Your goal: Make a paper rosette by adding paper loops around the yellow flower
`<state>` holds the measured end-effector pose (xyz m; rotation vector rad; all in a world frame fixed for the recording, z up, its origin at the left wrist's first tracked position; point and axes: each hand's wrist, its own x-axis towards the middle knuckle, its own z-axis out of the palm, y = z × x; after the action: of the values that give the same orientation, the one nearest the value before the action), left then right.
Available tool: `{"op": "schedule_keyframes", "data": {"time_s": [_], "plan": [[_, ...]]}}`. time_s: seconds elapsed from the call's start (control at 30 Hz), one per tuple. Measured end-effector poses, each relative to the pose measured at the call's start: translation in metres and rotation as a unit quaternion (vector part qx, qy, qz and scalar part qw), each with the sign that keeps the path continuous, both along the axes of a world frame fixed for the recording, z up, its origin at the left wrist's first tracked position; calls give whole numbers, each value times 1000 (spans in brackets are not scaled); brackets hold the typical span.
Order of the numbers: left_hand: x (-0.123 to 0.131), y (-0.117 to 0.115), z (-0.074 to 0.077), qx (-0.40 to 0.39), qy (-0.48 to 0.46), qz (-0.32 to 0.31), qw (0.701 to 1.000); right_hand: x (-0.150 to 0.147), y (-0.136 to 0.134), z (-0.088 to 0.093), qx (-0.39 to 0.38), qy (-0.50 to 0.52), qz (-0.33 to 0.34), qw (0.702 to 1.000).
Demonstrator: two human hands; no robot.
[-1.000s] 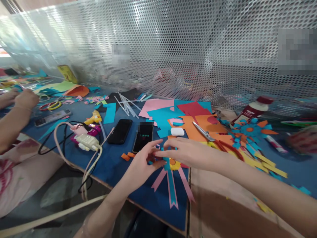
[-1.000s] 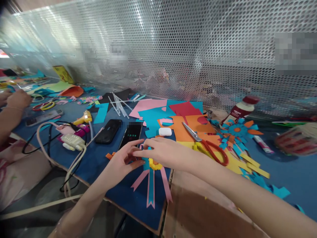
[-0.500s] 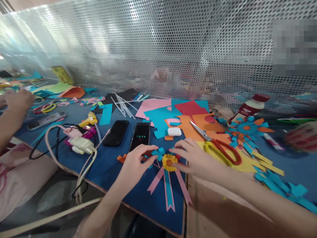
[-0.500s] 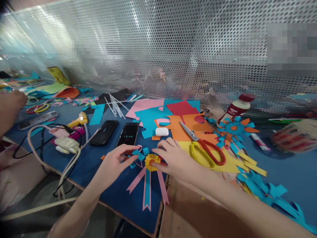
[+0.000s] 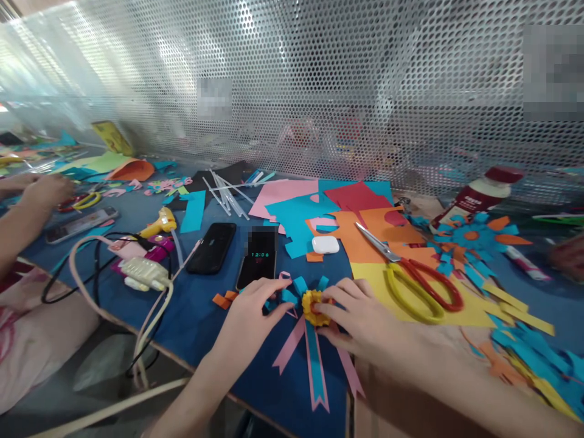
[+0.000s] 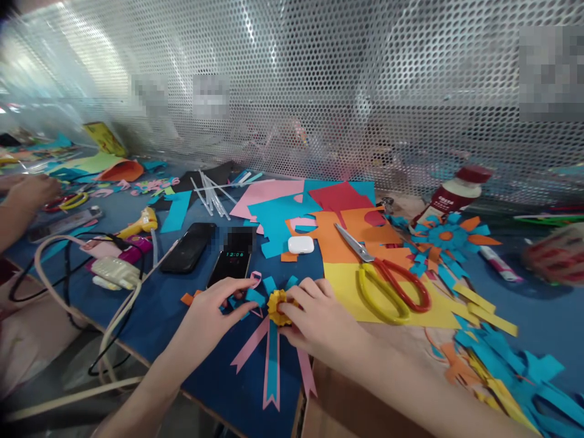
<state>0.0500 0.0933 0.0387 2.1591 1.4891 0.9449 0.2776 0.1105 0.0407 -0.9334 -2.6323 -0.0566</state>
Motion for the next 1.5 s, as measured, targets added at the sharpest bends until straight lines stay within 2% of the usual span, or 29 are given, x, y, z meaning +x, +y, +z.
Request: {"op": "schedule_keyframes", "data": {"time_s": [0.27,0.7,1.3,1.5], "plan": [[1,-1,-4,-30,12,9,999,-2,-2,-4,35,11,14,999],[6,-3,-2,-36,34,17,999,-3,-2,-8,51,15,6,999],[5,-5,-3,-69,32,26,997,-2,-6,-6,54,20,11,998],[5,-5,-3,-87,36,30,995,-2,-10,-5,31,71,-8,997]]}}
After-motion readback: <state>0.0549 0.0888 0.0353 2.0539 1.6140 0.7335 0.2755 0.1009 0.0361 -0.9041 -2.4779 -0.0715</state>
